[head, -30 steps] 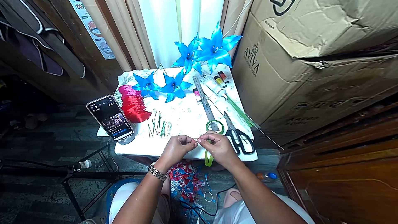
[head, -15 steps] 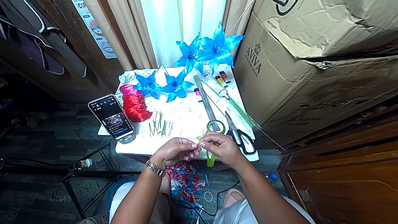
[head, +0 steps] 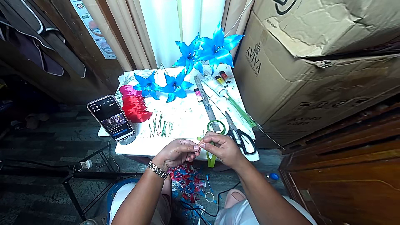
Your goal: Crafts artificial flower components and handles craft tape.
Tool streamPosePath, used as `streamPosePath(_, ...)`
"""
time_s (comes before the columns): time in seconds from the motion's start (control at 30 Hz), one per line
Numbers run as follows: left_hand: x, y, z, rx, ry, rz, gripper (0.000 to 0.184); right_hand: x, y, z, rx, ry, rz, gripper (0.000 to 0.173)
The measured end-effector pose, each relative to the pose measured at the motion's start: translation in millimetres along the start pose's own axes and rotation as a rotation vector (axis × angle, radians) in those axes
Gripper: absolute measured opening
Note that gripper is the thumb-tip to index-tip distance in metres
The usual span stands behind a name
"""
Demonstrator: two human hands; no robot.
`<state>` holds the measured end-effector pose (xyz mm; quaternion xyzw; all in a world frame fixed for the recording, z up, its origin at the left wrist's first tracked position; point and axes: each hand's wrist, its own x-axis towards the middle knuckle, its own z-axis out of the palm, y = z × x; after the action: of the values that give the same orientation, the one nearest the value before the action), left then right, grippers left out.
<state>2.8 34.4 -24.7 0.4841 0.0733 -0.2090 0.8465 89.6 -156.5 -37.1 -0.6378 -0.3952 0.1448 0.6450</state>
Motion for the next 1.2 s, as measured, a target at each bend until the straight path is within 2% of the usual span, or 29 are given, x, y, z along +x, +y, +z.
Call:
streamPosePath(0.17, 1, -1, 1, 0.009, 0.020, 0.027, 0.022, 0, 0, 1, -0.021, 0.021, 0.016, 0.013)
streamPosePath(0.3, 2, -2, 5, -0.014, 0.218, 0.167, 0.021, 1, -1, 3, -0.096, 0.181, 0.039, 0.015)
streamPosePath(0.4, 4, -3, 5, -0.103, 0.303, 0.299, 0.023, -1, -3, 3, -0.103, 0.072, 0.036, 0.019)
streamPosePath(0.53, 5, -5, 7, -0.171, 0.300, 0.364, 0.023, -4, -5, 11, -0.084, -0.089, 0.057, 0.024)
streamPosePath(1.2, 7, -10, 13, -0.125, 0.281, 0.382, 0.019, -4, -2, 16, -0.083, -0.125, 0.140, 0.025)
